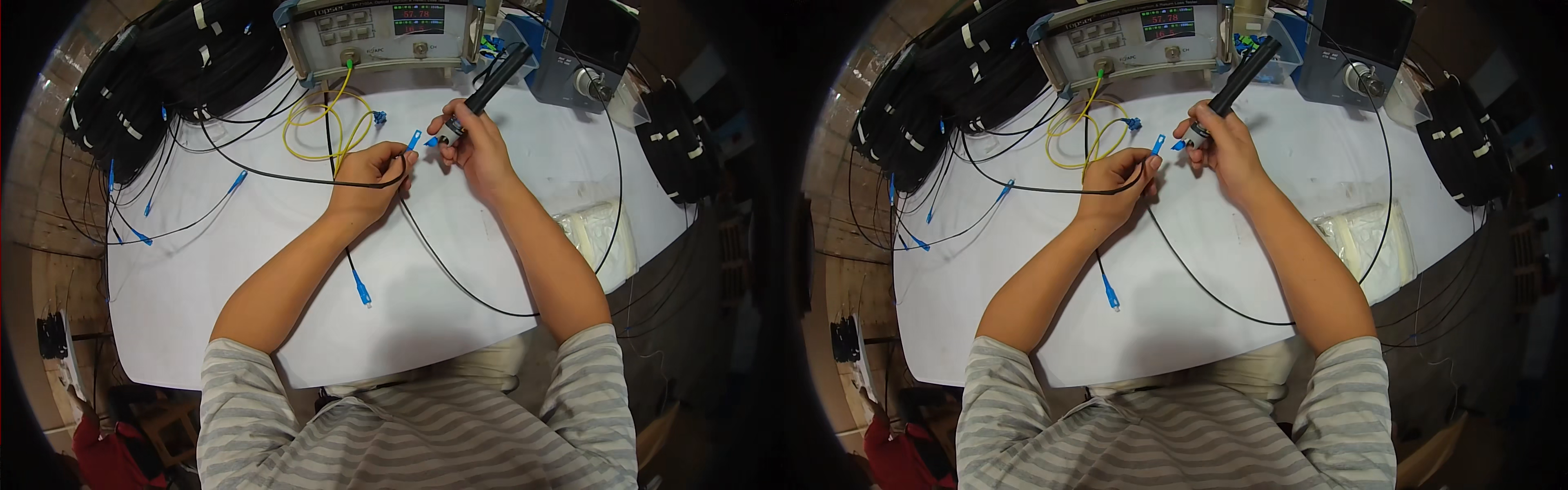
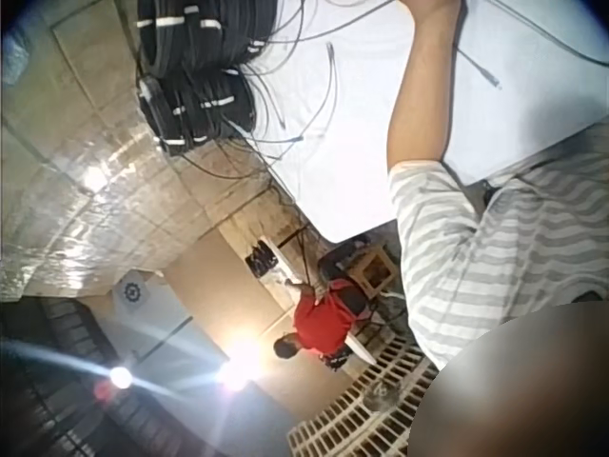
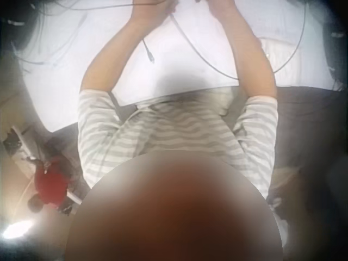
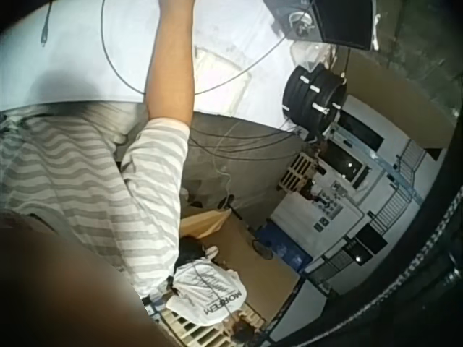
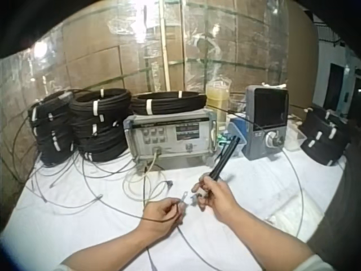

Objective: Testing the continuity and signal of fiber optic cables using a light source and power meter.

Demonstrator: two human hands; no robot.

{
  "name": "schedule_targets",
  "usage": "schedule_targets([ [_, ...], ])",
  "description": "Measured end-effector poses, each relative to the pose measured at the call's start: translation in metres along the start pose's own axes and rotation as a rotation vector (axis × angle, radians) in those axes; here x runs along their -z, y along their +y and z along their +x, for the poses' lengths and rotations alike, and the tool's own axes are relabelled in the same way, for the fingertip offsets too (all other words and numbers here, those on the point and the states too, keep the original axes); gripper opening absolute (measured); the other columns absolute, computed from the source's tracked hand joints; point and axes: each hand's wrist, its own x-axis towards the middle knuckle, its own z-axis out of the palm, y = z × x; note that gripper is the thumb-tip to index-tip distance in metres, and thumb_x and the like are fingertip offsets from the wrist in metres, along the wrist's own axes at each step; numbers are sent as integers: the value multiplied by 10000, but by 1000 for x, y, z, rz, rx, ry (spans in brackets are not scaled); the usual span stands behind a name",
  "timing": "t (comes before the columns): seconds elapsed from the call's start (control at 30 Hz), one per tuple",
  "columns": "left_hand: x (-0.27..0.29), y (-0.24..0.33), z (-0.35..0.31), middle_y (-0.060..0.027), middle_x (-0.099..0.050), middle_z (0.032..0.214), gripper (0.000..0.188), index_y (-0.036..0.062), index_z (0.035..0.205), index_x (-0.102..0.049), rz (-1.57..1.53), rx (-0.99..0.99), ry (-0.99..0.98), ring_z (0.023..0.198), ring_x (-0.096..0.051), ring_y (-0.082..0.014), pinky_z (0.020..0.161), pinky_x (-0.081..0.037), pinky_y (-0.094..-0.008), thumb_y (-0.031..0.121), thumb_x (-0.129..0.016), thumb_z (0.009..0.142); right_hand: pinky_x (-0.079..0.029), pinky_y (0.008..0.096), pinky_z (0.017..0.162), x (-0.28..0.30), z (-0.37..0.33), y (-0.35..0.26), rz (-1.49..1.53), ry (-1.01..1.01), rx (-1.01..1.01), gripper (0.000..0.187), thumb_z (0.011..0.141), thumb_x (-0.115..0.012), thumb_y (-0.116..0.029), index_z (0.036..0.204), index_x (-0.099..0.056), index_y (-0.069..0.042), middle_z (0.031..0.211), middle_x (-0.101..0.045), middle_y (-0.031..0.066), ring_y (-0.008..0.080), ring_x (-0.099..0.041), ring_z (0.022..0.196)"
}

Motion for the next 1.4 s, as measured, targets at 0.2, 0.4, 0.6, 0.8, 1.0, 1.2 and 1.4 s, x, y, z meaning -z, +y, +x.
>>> schedule_targets([
  [0.2, 0, -3, 1, -1, -609, 690, 288, -39, 1006, -654, -135, 37, -35, 601, -558, -64, 567, -465, -232, 245, -635, 962, -428, 267, 520, 1, 1, 2, 66, -77, 9, 206, 991, -422, -272, 1050, -491, -87, 902, -635, 93, 105, -483, 599],
  [0.4, 1, -3, 1, -20, -605, 704, 228, -50, 1045, -634, -141, 55, -60, 593, -550, -88, 567, -462, -240, 161, -576, 982, -430, 268, 527, 1, 3, 3, 12, -95, 32, 190, 982, -411, -242, 1050, -488, -82, 913, -628, 89, 100, -489, 607],
  [0.6, -1, -5, 2, -6, -617, 704, 280, -35, 1027, -653, -200, 57, -31, 613, -584, -75, 570, -483, -236, 237, -638, 959, -422, 252, 544, -3, 0, 2, -3, -62, 19, 168, 951, -515, -192, 1072, -493, -79, 894, -629, 68, 90, -498, 619],
  [0.8, -1, -4, 1, -6, -627, 709, 280, -29, 1029, -659, -193, 46, -28, 613, -584, -69, 572, -481, -231, 241, -642, 956, -394, 230, 532, -6, -2, 2, -114, -57, 10, 180, 955, -609, -208, 1031, -516, -74, 854, -626, 38, 68, -482, 604],
  [1.0, -1, -2, 1, -4, -625, 695, 273, -23, 1020, -664, -193, 52, -23, 609, -580, -65, 570, -475, -228, 242, -644, 955, -373, 236, 497, -1, 2, 8, -134, -46, 42, 206, 997, -541, -281, 987, -519, -76, 827, -612, 24, 63, -454, 569],
  [1.2, -1, -1, 1, -3, -619, 689, 266, -24, 1017, -662, -178, 59, -31, 606, -577, -67, 566, -472, -231, 234, -648, 953, -352, 232, 469, 2, 2, 8, -190, -87, 59, 302, 1023, -469, -347, 929, -516, -64, 768, -601, 27, 59, -416, 506],
  [1.4, 1, 3, 0, -47, -634, 736, 242, -65, 1069, -624, -142, 63, -56, 622, -586, -104, 595, -494, -254, 153, -585, 973, -322, 211, 446, -4, -1, 4, -232, 3, 88, 359, 1032, -432, -389, 891, -502, -67, 720, -594, 31, 52, -396, 491],
])
